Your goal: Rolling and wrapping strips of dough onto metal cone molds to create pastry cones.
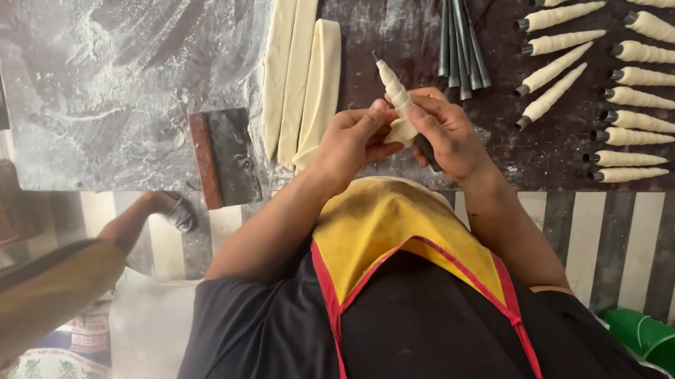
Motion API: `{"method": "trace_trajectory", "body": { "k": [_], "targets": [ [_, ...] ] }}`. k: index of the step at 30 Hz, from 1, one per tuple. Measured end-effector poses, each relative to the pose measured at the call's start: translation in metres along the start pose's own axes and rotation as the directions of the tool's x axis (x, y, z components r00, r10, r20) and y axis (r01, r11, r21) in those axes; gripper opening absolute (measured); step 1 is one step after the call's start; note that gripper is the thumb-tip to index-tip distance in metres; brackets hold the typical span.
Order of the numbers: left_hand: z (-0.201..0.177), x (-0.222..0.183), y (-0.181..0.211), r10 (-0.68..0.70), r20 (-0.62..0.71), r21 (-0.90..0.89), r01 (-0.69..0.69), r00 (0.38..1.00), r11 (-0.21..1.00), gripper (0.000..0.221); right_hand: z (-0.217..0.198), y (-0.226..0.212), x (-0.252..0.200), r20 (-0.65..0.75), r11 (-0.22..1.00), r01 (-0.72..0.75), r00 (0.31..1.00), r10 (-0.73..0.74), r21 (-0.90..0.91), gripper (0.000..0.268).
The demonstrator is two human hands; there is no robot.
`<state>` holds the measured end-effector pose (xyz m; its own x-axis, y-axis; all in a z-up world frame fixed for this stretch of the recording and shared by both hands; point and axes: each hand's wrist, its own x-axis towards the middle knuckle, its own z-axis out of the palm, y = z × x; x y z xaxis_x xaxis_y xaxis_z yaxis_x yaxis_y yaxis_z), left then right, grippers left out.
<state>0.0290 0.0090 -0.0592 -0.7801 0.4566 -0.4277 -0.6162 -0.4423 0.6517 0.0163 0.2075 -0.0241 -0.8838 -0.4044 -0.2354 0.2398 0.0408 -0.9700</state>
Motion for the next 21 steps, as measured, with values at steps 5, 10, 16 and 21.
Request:
{"method": "trace_trajectory", "body": {
  "k": [5, 10, 16, 21],
  "targets": [
    [0.005, -0.003, 0.010, 0.136, 0.059, 0.205, -0.145, 0.989, 0.968, 0.035, -0.001, 0.001, 0.004, -0.001, 0.998, 0.029, 1.000, -0.029, -0.051, 0.036],
    [-0.004, 0.009, -0.006, 0.179, -0.084, 0.357, -0.138, 0.980, 0.924, 0.014, 0.006, -0.005, 0.003, -0.047, 0.990, -0.006, 0.999, 0.000, -0.141, 0.036],
    [-0.010, 0.011, -0.024, 0.274, -0.087, 0.372, -0.224, 0.958, 0.901, 0.008, 0.010, -0.002, -0.002, -0.084, 0.976, 0.060, 0.993, -0.079, -0.209, 0.036],
    [-0.010, 0.002, -0.006, 0.219, 0.067, 0.267, -0.229, 0.973, 0.936, 0.013, 0.009, -0.002, -0.003, -0.081, 0.966, 0.108, 0.988, -0.130, -0.236, 0.035]
  ]
}}
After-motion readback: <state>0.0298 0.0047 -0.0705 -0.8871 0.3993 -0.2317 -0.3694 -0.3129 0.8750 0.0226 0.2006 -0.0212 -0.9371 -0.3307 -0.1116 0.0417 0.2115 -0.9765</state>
